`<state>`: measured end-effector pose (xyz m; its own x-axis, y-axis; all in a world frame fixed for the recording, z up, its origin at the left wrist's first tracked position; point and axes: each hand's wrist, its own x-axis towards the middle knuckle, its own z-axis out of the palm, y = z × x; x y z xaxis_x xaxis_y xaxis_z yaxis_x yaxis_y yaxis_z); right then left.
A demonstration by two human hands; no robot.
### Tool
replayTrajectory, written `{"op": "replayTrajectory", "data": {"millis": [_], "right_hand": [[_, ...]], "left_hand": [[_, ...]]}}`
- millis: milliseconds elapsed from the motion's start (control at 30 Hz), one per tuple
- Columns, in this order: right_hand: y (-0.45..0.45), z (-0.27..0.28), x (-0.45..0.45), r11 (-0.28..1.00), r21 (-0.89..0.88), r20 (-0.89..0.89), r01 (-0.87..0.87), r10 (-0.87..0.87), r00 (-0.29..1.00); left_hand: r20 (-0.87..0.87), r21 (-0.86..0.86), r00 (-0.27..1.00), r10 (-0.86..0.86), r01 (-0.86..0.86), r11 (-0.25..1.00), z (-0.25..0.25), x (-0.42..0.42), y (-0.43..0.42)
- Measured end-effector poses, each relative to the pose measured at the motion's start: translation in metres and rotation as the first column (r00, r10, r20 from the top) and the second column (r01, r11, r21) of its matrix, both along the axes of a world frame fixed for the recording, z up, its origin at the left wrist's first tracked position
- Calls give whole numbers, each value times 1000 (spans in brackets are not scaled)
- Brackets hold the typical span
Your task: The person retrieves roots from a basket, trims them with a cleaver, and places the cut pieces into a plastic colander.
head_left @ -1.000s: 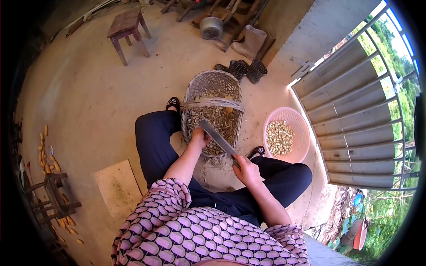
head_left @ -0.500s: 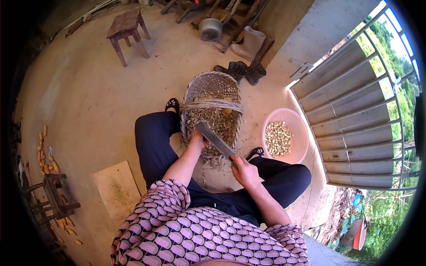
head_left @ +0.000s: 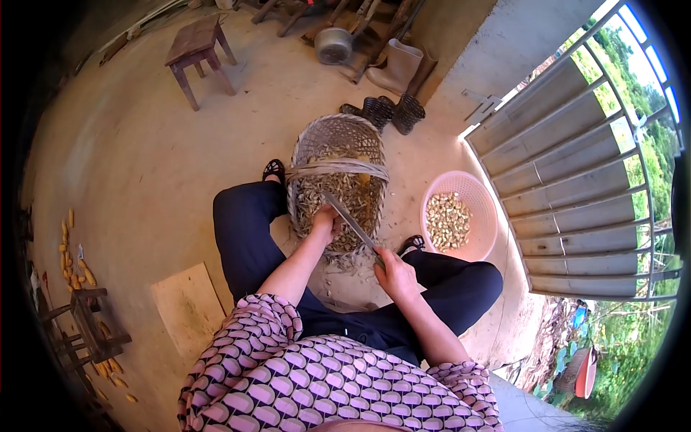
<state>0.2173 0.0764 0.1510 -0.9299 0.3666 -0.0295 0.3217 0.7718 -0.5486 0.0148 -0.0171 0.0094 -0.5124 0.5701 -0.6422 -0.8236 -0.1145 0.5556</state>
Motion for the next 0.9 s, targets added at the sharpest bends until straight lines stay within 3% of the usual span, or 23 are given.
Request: {"op": "replayTrajectory", "data": {"millis": [33, 100, 133, 167, 233, 367, 433, 467, 600, 667, 700, 767, 833, 900], "right_hand": [[0, 0, -1, 999, 9, 37, 31, -32, 999], [8, -13, -2, 997, -5, 17, 81, -81, 997], [11, -18, 0, 992, -19, 2, 125, -125, 992], [14, -12, 0, 974, -103, 83, 203, -195, 977], [19, -33, 5, 863, -360, 104, 355, -341, 934], [21, -15, 0, 738, -535, 118, 412, -417, 901], [21, -16, -1, 572, -709, 124, 412, -474, 872], [19, -13, -2, 551, -729, 125, 406, -477, 870], [18, -20, -2, 558, -741, 99, 375, -461, 882], [16, -19, -2, 582, -728, 95, 363, -439, 894], [16, -20, -2, 579, -726, 97, 372, -448, 889], [18, -19, -6, 748, -571, 4, 338, -409, 913], [21, -17, -9, 791, -507, -26, 342, -411, 911], [24, -22, -11, 839, -403, -66, 365, -425, 903]], "left_hand": [[-3, -2, 1000, -9, 9, 1000, 11, 7, 2], [189, 94, 972, -142, 126, 988, 45, 29, 11], [186, 201, 958, -220, 182, 963, 35, 35, 13], [175, 306, 939, -295, 233, 923, 29, 38, 15], [162, 286, 952, -259, 206, 936, 31, 37, 15], [128, 341, 947, -295, 237, 910, 48, 24, 9], [76, 364, 952, -295, 249, 898, 50, 19, 8], [47, 398, 941, -336, 291, 870, 38, 14, 7], [51, 331, 951, -304, 271, 904, 31, 14, 6], [-34, 62, 946, -323, 324, 944, 42, 16, 6], [-31, 65, 942, -333, 334, 940, 43, 17, 8], [-162, 60, 868, -470, 484, 873, 51, 21, 14], [-177, 51, 833, -524, 539, 840, 59, 33, 19], [-290, 174, 809, -511, 570, 803, 64, 42, 22]]}}
